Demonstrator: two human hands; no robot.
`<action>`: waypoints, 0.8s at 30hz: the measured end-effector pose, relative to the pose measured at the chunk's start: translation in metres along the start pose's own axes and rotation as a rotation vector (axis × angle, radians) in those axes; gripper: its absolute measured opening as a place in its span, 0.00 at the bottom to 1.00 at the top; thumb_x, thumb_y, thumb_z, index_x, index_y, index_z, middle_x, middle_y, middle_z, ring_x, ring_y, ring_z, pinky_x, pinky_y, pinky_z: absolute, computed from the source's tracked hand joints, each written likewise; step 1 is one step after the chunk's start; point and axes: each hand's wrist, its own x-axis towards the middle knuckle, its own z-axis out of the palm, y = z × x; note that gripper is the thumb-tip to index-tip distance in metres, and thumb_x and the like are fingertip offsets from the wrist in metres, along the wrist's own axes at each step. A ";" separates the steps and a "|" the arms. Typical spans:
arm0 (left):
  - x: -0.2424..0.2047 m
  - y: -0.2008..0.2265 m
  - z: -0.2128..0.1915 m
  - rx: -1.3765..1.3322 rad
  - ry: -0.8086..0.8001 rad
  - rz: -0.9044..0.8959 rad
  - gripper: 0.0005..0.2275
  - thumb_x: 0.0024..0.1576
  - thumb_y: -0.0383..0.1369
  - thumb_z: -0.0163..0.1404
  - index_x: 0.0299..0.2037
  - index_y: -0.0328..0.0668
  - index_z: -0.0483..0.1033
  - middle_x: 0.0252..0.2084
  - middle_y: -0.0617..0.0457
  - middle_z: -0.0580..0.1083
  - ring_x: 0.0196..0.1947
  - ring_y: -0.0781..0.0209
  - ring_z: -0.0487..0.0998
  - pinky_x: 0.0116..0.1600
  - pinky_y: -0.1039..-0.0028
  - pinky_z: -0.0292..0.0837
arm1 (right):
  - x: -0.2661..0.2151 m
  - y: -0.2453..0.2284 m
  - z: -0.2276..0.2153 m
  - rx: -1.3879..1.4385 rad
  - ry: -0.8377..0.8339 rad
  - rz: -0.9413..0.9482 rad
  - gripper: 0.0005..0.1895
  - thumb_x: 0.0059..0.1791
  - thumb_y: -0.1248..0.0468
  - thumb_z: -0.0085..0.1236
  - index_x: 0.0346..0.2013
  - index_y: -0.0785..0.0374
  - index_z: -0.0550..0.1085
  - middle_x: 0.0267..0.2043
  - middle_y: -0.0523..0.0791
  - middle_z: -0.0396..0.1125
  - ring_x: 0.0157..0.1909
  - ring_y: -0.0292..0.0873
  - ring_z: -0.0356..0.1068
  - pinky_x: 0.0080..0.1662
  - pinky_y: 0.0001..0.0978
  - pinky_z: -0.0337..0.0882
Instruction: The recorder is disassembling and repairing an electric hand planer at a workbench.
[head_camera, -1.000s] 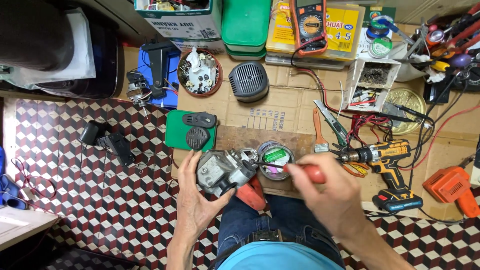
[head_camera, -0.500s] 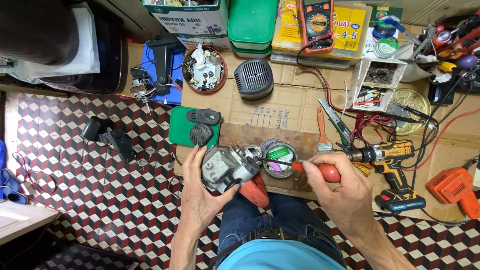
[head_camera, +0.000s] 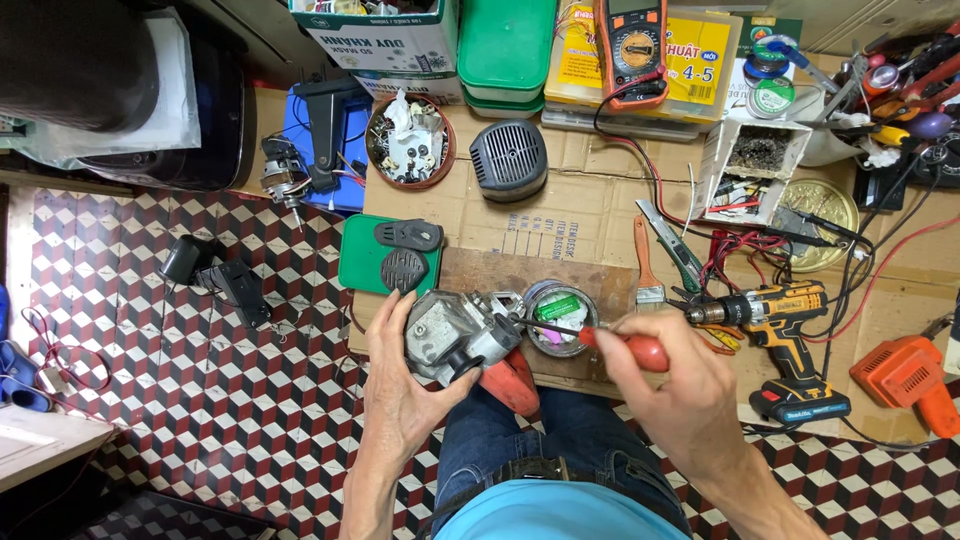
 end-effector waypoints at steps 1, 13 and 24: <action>0.000 0.000 0.000 0.000 0.001 0.000 0.49 0.35 0.38 0.70 0.69 0.44 0.54 0.72 0.40 0.54 0.68 0.43 0.64 0.65 0.57 0.68 | 0.001 -0.008 0.000 0.001 0.000 -0.001 0.12 0.47 0.66 0.67 0.39 0.67 0.71 0.35 0.47 0.73 0.35 0.42 0.76 0.36 0.30 0.76; -0.004 0.010 0.000 -0.040 0.022 -0.013 0.46 0.37 0.36 0.69 0.68 0.45 0.56 0.71 0.42 0.57 0.64 0.45 0.69 0.60 0.60 0.73 | 0.005 -0.065 0.017 -0.393 -0.148 -0.427 0.18 0.49 0.54 0.66 0.25 0.57 0.67 0.20 0.42 0.55 0.15 0.39 0.62 0.20 0.35 0.62; -0.002 0.006 -0.003 -0.056 0.000 -0.011 0.45 0.36 0.36 0.69 0.67 0.47 0.58 0.71 0.45 0.57 0.62 0.44 0.71 0.56 0.60 0.75 | 0.019 -0.046 -0.016 -0.289 -0.828 -0.619 0.07 0.43 0.63 0.55 0.34 0.60 0.69 0.34 0.47 0.59 0.34 0.48 0.68 0.35 0.42 0.68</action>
